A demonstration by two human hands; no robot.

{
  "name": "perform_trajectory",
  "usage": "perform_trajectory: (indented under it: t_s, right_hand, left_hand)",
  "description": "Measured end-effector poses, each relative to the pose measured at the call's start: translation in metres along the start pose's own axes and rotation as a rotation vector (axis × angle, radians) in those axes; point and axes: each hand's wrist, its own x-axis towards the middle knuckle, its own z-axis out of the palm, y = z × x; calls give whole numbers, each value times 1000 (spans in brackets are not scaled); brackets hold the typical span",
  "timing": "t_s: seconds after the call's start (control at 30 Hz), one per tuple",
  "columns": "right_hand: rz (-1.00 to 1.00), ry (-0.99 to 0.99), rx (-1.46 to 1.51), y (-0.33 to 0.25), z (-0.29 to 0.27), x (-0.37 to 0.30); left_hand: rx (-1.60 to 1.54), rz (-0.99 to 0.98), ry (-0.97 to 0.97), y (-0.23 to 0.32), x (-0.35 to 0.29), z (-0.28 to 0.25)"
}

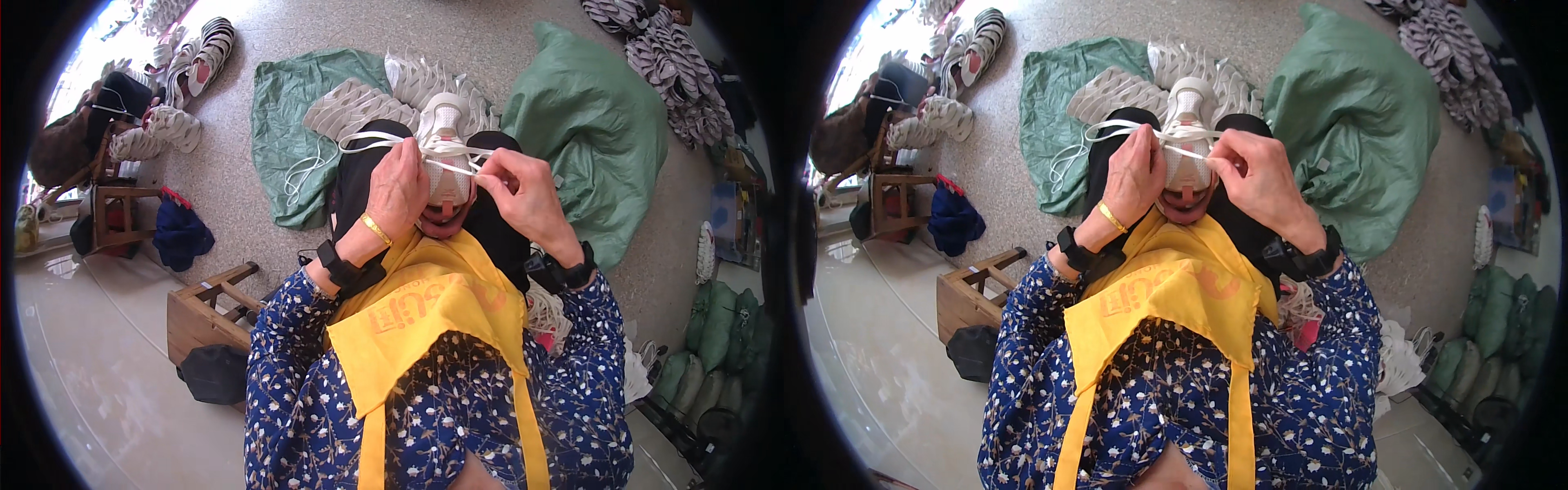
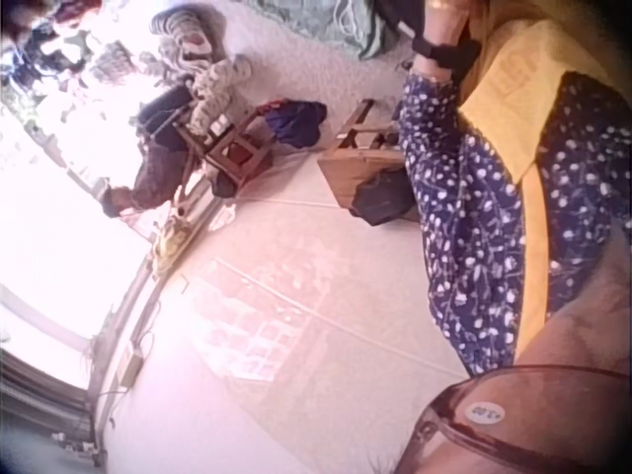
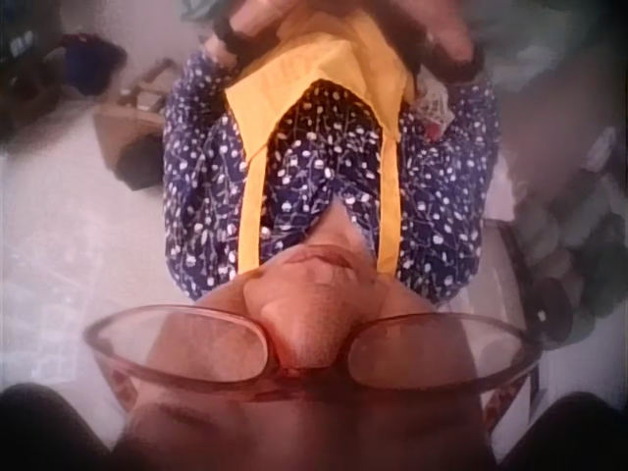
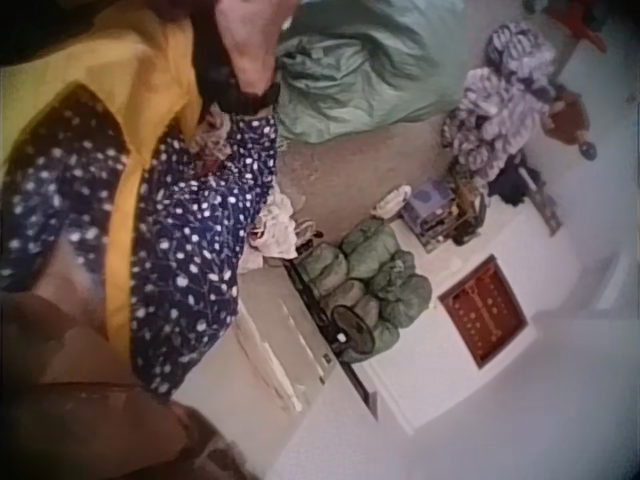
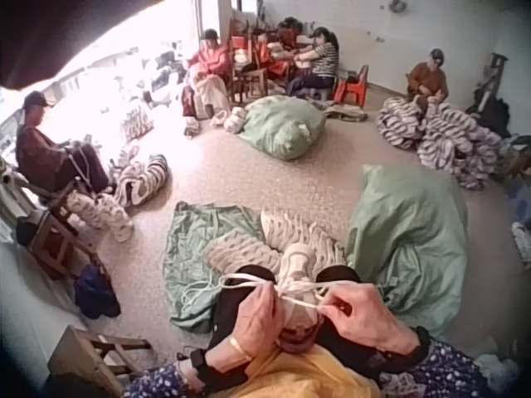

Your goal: The person sits on the floor and threads white shoelaces through the eyelets of a white sneaker. They pull the laces tight, cross them over the tongue, and continue threading them up the shoe. The person finishes by tying a knot and a bow on the sneaker.

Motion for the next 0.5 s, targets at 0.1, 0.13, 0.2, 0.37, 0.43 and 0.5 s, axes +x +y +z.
perform_trajectory:
  t_s: [0.1,0.13,0.2,0.37,0.43,0.5]
  right_hand:
    - [7,33,10,0,5,-2]
    - [24,45,52,5,7,4]
    - [56,65,133,22,10,21]
    - [162,-105,347,32,6,41]
    - [172,-120,405,31,10,43]
    - [123,-122,417,35,14,46]
  left_hand:
    - [-19,-15,-33,3,2,-2]
    - [-35,-14,-55,4,3,-5]
    - [-70,-28,-71,4,3,-9]
    - [-134,-21,-96,7,8,-10]
    - [-167,-13,-150,10,11,-13]
    - [-291,-29,-185,14,13,-8]
